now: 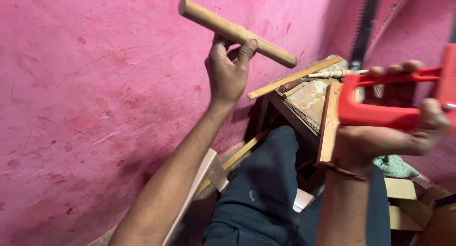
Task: The person uses a red-handled hacksaw to cut a cylindrical wooden dowel. They hold the dowel with one hand and saw with the other, completing one cut and then repositioning to begin a second cut on the same dowel.
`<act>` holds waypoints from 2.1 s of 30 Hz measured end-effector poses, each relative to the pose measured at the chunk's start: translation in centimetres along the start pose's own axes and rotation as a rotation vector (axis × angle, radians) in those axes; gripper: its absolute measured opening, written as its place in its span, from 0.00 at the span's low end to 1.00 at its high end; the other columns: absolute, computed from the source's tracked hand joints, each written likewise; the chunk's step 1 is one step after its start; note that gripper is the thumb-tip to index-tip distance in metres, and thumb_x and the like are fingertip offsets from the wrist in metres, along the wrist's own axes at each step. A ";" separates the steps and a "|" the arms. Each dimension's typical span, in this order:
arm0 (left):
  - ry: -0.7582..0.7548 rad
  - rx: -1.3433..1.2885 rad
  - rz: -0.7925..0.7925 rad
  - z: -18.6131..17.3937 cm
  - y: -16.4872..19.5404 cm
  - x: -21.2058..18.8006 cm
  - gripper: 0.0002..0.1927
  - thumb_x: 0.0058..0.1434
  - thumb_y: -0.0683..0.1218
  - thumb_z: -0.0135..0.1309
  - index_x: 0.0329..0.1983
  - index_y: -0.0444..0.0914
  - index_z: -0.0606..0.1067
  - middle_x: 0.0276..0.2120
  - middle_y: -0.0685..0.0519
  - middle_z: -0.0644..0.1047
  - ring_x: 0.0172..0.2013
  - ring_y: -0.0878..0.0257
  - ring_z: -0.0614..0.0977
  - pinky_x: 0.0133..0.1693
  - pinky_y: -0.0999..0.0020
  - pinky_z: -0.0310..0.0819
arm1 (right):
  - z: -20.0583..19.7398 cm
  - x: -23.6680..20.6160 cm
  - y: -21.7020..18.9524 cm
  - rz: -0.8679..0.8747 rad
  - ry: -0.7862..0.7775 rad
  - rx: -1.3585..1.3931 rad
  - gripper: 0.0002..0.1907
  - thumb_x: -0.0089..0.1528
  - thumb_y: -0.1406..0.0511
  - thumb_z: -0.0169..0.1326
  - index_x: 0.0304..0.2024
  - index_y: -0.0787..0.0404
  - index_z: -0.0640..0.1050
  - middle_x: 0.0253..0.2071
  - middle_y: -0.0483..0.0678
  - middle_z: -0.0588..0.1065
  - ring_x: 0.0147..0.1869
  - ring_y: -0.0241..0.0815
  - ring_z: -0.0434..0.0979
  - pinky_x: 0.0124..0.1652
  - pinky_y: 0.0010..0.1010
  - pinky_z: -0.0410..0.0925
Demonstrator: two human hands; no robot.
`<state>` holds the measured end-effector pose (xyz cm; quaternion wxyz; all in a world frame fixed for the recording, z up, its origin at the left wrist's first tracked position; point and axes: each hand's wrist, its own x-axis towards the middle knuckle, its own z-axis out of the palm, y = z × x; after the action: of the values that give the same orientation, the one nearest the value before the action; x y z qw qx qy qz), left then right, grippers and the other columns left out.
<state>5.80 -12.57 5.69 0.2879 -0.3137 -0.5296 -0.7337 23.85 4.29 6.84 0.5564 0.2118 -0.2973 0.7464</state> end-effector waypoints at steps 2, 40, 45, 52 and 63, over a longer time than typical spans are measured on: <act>0.004 -0.021 0.025 -0.6 0.2 0.4 0.13 0.69 0.45 0.59 0.50 0.32 0.73 0.42 0.48 0.82 0.43 0.61 0.87 0.46 0.68 0.89 | -2.5 1.8 -1.3 -0.030 -0.012 0.016 0.29 0.64 0.56 0.43 0.60 0.70 0.71 0.53 0.58 0.76 0.54 0.49 0.77 0.52 0.41 0.71; -0.109 -0.258 -0.138 0.5 2.5 -0.1 0.14 0.69 0.40 0.56 0.53 0.30 0.69 0.46 0.44 0.80 0.48 0.60 0.85 0.52 0.65 0.87 | 6.3 -7.5 2.0 0.335 -0.154 0.071 0.33 0.62 0.63 0.48 0.69 0.67 0.65 0.56 0.57 0.73 0.57 0.48 0.72 0.64 0.44 0.68; -0.119 -0.227 -0.136 0.6 2.7 -0.3 0.12 0.69 0.41 0.56 0.51 0.30 0.70 0.45 0.44 0.81 0.48 0.59 0.86 0.51 0.65 0.84 | 6.1 -7.5 2.3 0.331 -0.146 0.073 0.35 0.61 0.63 0.48 0.71 0.67 0.65 0.57 0.57 0.73 0.59 0.49 0.73 0.64 0.44 0.68; -0.108 -0.257 -0.122 0.9 2.9 -0.4 0.13 0.69 0.41 0.57 0.51 0.30 0.70 0.45 0.44 0.81 0.47 0.60 0.86 0.51 0.65 0.88 | 6.0 -7.5 2.4 0.324 -0.130 0.061 0.34 0.61 0.62 0.48 0.69 0.69 0.65 0.56 0.57 0.73 0.58 0.48 0.72 0.65 0.45 0.68; -0.075 -0.196 -0.052 1.1 3.7 -0.5 0.13 0.68 0.45 0.59 0.49 0.32 0.72 0.42 0.46 0.82 0.43 0.62 0.87 0.47 0.67 0.88 | 6.9 -7.5 2.3 0.301 -0.149 -0.029 0.35 0.61 0.61 0.48 0.70 0.68 0.65 0.58 0.57 0.73 0.58 0.50 0.74 0.62 0.44 0.69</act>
<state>9.05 -12.52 7.79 0.2165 -0.3539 -0.4736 -0.7769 23.70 -6.15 6.53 0.4179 0.2115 -0.3768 0.7992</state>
